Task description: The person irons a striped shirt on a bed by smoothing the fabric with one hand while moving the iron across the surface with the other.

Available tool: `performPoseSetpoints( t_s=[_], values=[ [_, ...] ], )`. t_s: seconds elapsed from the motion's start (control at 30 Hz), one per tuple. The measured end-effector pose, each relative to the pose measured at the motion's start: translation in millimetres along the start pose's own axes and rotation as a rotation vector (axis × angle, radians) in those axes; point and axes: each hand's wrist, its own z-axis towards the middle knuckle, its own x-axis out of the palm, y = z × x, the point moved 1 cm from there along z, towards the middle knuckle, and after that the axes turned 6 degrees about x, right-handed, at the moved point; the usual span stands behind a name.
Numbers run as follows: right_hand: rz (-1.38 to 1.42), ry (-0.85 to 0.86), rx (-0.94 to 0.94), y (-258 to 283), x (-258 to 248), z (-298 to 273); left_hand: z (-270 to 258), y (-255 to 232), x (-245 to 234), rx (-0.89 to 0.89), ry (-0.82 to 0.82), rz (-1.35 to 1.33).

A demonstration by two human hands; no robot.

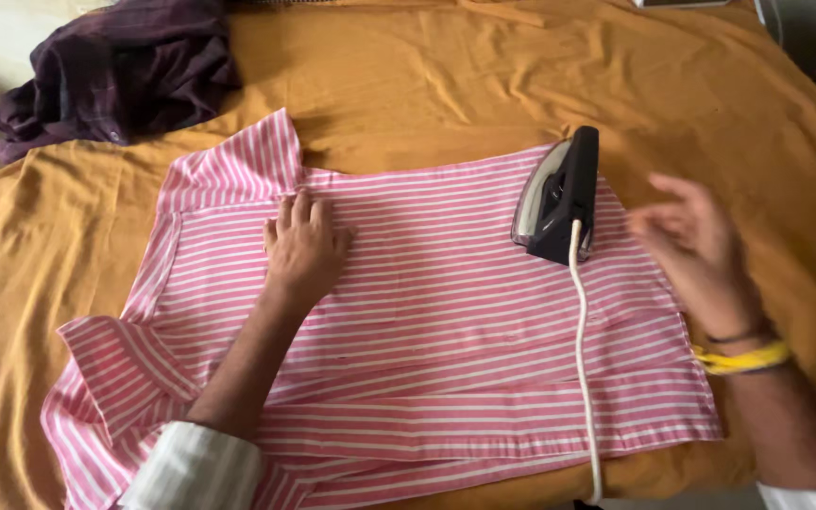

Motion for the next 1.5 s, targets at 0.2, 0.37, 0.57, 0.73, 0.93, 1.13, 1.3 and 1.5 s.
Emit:
performPoseSetpoints(
  t_s=[0.2, 0.37, 0.57, 0.73, 0.93, 1.13, 1.3, 1.5],
  values=[
    [-0.326, -0.113, -0.12, 20.1, 106.3, 41.0, -13.7, 2.6, 1.4, -0.01, -0.005, 0.001],
    [-0.417, -0.296, -0.161, 29.9, 111.7, 21.5, -12.4, 5.0, -2.2, -0.014, 0.024, -0.01],
    [-0.046, 0.113, -0.054, 35.1, 85.8, 0.4, -9.9, 4.6, 3.5, -0.012, 0.037, 0.033],
    [-0.088, 0.044, -0.168, 12.4, 60.7, 28.3, -13.6, 3.6, -5.7, -0.013, 0.053, 0.034],
    [-0.288, -0.107, -0.264, -15.6, 30.8, 37.0, -10.3, 10.8, -3.4, -0.029, 0.019, -0.002],
    [0.028, 0.163, -0.092, -21.1, 24.9, 31.0, -10.2, 8.0, -3.9, -0.047, 0.083, 0.064],
    [0.013, 0.284, -0.103, -15.8, 37.5, 35.5, -8.3, 11.5, 0.5, -0.027, 0.061, 0.058],
    [-0.031, 0.143, -0.148, -10.7, 65.0, 73.7, -12.3, 9.9, -1.9, -0.031, 0.035, 0.031]
  ],
)
